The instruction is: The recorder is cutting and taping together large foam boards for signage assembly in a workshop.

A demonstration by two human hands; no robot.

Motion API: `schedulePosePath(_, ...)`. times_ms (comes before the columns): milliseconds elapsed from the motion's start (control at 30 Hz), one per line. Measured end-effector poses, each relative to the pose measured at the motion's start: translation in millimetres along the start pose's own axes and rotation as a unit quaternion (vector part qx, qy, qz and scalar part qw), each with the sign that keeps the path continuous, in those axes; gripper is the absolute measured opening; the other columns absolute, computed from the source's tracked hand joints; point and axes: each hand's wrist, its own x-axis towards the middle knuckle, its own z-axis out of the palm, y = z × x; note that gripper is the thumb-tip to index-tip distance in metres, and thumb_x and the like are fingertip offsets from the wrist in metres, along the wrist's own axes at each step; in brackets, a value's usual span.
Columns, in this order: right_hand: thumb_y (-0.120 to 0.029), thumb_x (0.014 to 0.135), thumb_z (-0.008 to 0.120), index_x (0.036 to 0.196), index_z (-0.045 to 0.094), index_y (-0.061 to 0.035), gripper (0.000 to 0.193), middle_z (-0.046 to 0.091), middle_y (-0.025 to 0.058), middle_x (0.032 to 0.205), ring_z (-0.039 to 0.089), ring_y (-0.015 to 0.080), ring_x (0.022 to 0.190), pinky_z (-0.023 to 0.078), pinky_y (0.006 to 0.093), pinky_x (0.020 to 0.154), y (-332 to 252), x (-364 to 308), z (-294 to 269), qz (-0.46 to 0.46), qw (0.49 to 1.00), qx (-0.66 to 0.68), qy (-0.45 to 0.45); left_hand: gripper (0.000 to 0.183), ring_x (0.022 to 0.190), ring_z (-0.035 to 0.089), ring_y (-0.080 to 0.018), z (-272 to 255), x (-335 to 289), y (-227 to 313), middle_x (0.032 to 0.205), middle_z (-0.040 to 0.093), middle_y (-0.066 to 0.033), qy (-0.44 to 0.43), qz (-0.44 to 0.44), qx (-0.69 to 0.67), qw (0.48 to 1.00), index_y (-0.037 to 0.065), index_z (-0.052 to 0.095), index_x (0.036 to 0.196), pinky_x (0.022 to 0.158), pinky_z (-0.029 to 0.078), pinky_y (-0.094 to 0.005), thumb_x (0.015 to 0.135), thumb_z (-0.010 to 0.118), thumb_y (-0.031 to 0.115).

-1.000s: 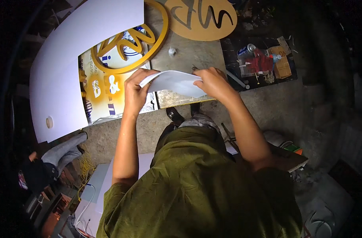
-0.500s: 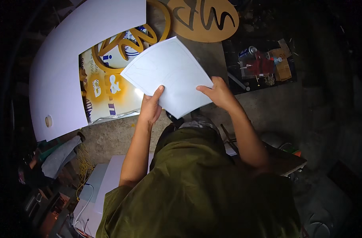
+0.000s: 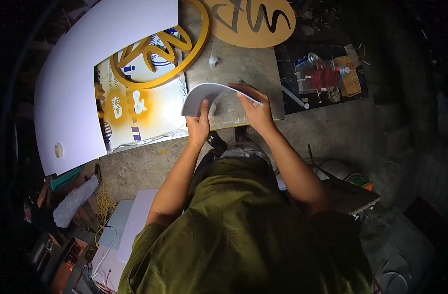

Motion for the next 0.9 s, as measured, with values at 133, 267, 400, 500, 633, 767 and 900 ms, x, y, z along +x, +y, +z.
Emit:
schedulePosePath(133,-0.006,0.093,0.061,0.114,0.067,0.0001,0.023,0.070,0.0075,0.107,0.063,0.0138,0.098,0.048,0.0276,0.089,32.9,-3.0,4.3,0.014,1.000,0.009,0.017,0.028,0.111,0.059,-0.0268,0.2,2.7,-3.2,0.120,0.062,-0.0155,-0.037,0.047,0.019,0.998,0.001,0.062,0.120,0.097,0.043,-0.0331,0.097,0.058,0.016)
schedulePosePath(267,-0.007,0.093,0.064,0.118,0.064,0.0011,0.027,0.068,0.0035,0.103,0.059,0.0100,0.090,0.048,0.0248,0.080,37.4,-4.7,3.5,0.015,0.999,0.039,0.022,0.025,0.110,0.060,-0.0274,1.1,5.9,1.8,0.116,0.065,-0.0153,-0.031,0.037,0.017,0.999,0.002,0.064,0.118,0.097,0.043,-0.0332,0.098,0.056,0.015)
schedulePosePath(400,-0.008,0.095,0.059,0.115,0.066,0.0005,0.023,0.070,0.0085,0.107,0.063,0.0131,0.096,0.049,0.0270,0.087,28.2,-3.5,2.1,0.028,0.999,0.003,0.021,0.024,0.109,0.060,-0.0273,0.3,8.7,4.8,0.114,0.065,-0.0153,-0.014,0.037,0.019,0.999,0.001,0.064,0.116,0.096,0.043,-0.0329,0.099,0.055,0.015)
schedulePosePath(500,-0.010,0.096,0.059,0.115,0.066,0.0006,0.023,0.069,0.0085,0.106,0.063,0.0128,0.095,0.049,0.0269,0.085,35.6,-1.9,4.7,0.064,0.997,0.025,0.023,0.025,0.106,0.061,-0.0261,0.7,9.5,-4.8,0.113,0.066,-0.0154,-0.011,0.023,0.023,0.999,0.000,0.063,0.116,0.094,0.044,-0.0323,0.099,0.056,0.017)
schedulePosePath(633,-0.012,0.096,0.061,0.115,0.066,0.0006,0.024,0.069,0.0080,0.105,0.063,0.0125,0.094,0.049,0.0269,0.084,45.3,-2.4,7.4,0.074,0.997,0.015,0.023,0.026,0.100,0.060,-0.0216,1.7,10.7,-15.4,0.107,0.066,-0.0143,0.006,-0.018,0.014,1.000,-0.003,0.063,0.114,0.091,0.044,-0.0306,0.099,0.057,0.018)
schedulePosePath(767,-0.014,0.095,0.062,0.114,0.066,0.0008,0.025,0.069,0.0081,0.105,0.063,0.0134,0.093,0.050,0.0272,0.084,32.2,-1.8,7.7,0.050,0.998,0.027,0.022,0.027,0.094,0.058,-0.0185,3.4,8.6,-4.1,0.102,0.066,-0.0129,0.023,-0.016,0.004,1.000,-0.004,0.062,0.111,0.087,0.045,-0.0299,0.100,0.057,0.020)
schedulePosePath(900,-0.013,0.096,0.061,0.114,0.066,0.0005,0.024,0.069,0.0078,0.104,0.063,0.0138,0.092,0.050,0.0276,0.084,54.9,-1.3,8.9,0.078,0.997,0.009,0.020,0.029,0.092,0.058,-0.0180,5.7,7.8,-3.8,0.101,0.066,-0.0119,0.020,-0.036,-0.020,0.999,-0.004,0.062,0.110,0.086,0.045,-0.0296,0.100,0.056,0.022)
